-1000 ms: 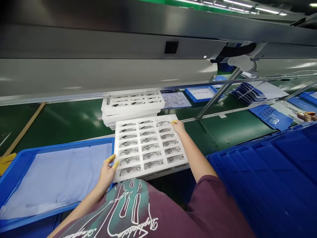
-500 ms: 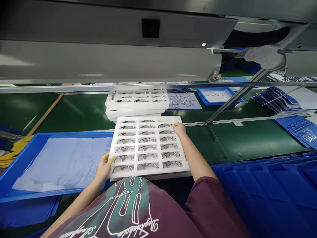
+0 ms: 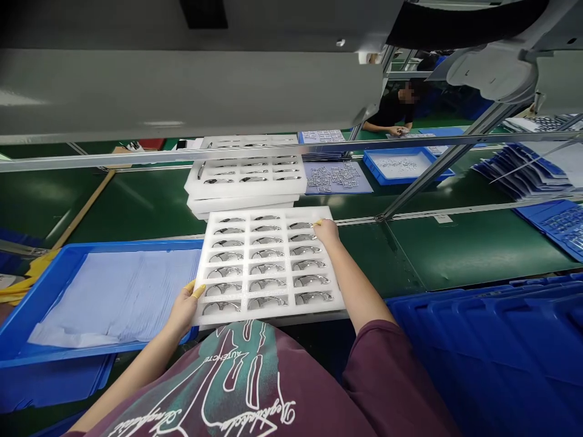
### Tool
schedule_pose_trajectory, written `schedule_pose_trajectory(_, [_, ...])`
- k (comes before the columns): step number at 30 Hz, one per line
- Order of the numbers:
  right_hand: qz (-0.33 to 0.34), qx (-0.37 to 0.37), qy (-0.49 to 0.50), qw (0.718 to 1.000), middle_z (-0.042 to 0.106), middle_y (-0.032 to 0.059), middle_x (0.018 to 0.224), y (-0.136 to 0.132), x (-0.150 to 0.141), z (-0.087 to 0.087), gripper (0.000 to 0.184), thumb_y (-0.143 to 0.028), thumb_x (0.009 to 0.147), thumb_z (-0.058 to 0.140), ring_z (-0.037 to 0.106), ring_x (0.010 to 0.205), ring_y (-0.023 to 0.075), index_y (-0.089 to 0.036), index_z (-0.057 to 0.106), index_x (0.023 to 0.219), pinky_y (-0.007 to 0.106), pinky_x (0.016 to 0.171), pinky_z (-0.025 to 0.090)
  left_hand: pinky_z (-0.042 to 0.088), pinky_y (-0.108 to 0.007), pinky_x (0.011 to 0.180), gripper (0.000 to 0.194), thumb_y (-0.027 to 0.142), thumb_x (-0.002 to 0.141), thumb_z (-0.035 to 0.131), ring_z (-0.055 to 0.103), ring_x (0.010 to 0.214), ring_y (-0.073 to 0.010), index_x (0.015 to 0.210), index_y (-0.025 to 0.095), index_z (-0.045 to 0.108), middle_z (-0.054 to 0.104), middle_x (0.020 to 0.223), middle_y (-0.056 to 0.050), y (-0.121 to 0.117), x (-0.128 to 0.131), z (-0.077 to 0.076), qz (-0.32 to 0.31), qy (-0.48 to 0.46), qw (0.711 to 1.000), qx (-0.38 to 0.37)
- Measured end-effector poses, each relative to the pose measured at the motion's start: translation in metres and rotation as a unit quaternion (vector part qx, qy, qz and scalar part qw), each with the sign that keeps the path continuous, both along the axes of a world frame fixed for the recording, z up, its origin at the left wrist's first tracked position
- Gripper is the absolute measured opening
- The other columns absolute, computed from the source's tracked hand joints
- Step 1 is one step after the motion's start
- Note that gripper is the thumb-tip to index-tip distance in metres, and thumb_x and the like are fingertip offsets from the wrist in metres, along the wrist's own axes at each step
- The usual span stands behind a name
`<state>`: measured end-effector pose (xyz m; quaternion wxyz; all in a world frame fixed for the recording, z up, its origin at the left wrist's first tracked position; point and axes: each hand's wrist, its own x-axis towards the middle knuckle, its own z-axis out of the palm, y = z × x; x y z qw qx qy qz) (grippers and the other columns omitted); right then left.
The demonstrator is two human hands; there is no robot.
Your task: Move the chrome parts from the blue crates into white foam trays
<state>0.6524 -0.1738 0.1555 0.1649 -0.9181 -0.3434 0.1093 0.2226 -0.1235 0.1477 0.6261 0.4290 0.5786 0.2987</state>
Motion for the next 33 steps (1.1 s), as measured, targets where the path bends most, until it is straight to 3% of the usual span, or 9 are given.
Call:
schedule_pose_trajectory(7, [0.07, -0.05, 0.017, 0.996, 0.073, 0.0135, 0.086, 0.007, 0.018, 0.004, 0.021, -0.018, 0.074, 0.063, 0.065, 0.087, 0.0232, -0.012, 0.077, 0.087, 0.026, 0.071, 0.045, 0.053, -0.035, 0.08, 0.052, 0.037, 0.055, 0.081, 0.068, 0.088, -0.0263, 0.099, 0.014, 0.065, 0.071, 0.088, -0.008, 0.002, 0.001, 0.002, 0.001, -0.022, 0.999, -0.025])
schedule_pose_trajectory(12, [0.093, -0.03, 0.01, 0.995, 0.07, 0.0126, 0.114, -0.002, 0.016, 0.012, 0.034, -0.02, 0.084, 0.051, 0.063, 0.105, 0.0243, -0.014, 0.073, 0.11, 0.03, 0.09, 0.047, 0.052, -0.036, 0.083, 0.054, 0.04, 0.052, 0.083, 0.067, 0.091, -0.0268, 0.095, 0.014, 0.064, 0.071, 0.088, -0.009, 0.001, 0.0, 0.003, 0.002, -0.031, 0.999, -0.02])
schedule_pose_trajectory(14, [0.123, -0.018, -0.024, 0.992, 0.06, 0.0149, 0.134, -0.006, 0.007, 0.008, 0.042, -0.023, 0.089, 0.046, 0.054, 0.123, 0.0264, -0.012, 0.065, 0.125, 0.035, 0.104, 0.041, 0.052, -0.037, 0.084, 0.055, 0.04, 0.052, 0.083, 0.068, 0.091, -0.0266, 0.096, 0.013, 0.064, 0.071, 0.089, -0.009, 0.0, 0.0, 0.002, 0.006, -0.034, 0.999, -0.025])
schedule_pose_trajectory(17, [0.156, -0.038, -0.037, 0.986, 0.034, 0.0164, 0.156, -0.009, -0.01, -0.004, 0.055, -0.033, 0.093, 0.04, 0.029, 0.145, 0.0285, -0.009, 0.047, 0.142, 0.045, 0.117, 0.027, 0.052, -0.036, 0.084, 0.056, 0.039, 0.052, 0.084, 0.068, 0.09, -0.0262, 0.097, 0.013, 0.064, 0.071, 0.091, -0.009, 0.0, 0.0, 0.001, 0.011, -0.035, 0.999, -0.033])
schedule_pose_trajectory(19, [0.16, -0.063, -0.022, 0.985, 0.021, 0.0162, 0.161, -0.01, -0.017, -0.01, 0.064, -0.042, 0.094, 0.037, 0.015, 0.151, 0.0284, -0.009, 0.033, 0.149, 0.051, 0.119, 0.02, 0.053, -0.036, 0.082, 0.057, 0.039, 0.052, 0.084, 0.068, 0.089, -0.0261, 0.099, 0.013, 0.064, 0.071, 0.091, -0.009, 0.0, 0.0, 0.0, 0.008, -0.036, 0.999, -0.035])
schedule_pose_trajectory(22, [0.167, -0.086, -0.016, 0.982, 0.011, 0.0177, 0.163, -0.011, -0.021, -0.014, 0.075, -0.052, 0.094, 0.033, 0.005, 0.152, 0.0289, -0.008, 0.021, 0.153, 0.055, 0.12, 0.015, 0.053, -0.034, 0.078, 0.059, 0.04, 0.055, 0.082, 0.068, 0.087, -0.0257, 0.104, 0.013, 0.065, 0.071, 0.09, -0.009, 0.0, 0.0, -0.003, 0.002, -0.035, 0.999, -0.031])
schedule_pose_trajectory(29, [0.151, -0.081, -0.027, 0.985, 0.012, 0.019, 0.162, -0.009, -0.025, -0.015, 0.074, -0.053, 0.094, 0.031, 0.004, 0.152, 0.0289, -0.01, 0.022, 0.153, 0.057, 0.119, 0.015, 0.053, -0.031, 0.066, 0.045, 0.034, 0.062, 0.079, 0.069, 0.08, -0.0253, 0.101, 0.015, 0.068, 0.072, 0.087, -0.009, 0.001, 0.0, -0.006, -0.003, -0.027, 0.999, -0.019])
schedule_pose_trajectory(33, [0.134, -0.055, -0.011, 0.989, 0.016, 0.0184, 0.162, -0.011, -0.03, -0.009, 0.07, -0.047, 0.093, 0.034, 0.01, 0.152, 0.029, -0.011, 0.024, 0.152, 0.055, 0.119, 0.018, 0.052, -0.029, 0.063, 0.042, 0.03, 0.067, 0.078, 0.069, 0.079, -0.024, 0.104, 0.016, 0.067, 0.072, 0.091, -0.009, 0.001, 0.001, -0.003, 0.007, -0.025, 0.999, -0.031])
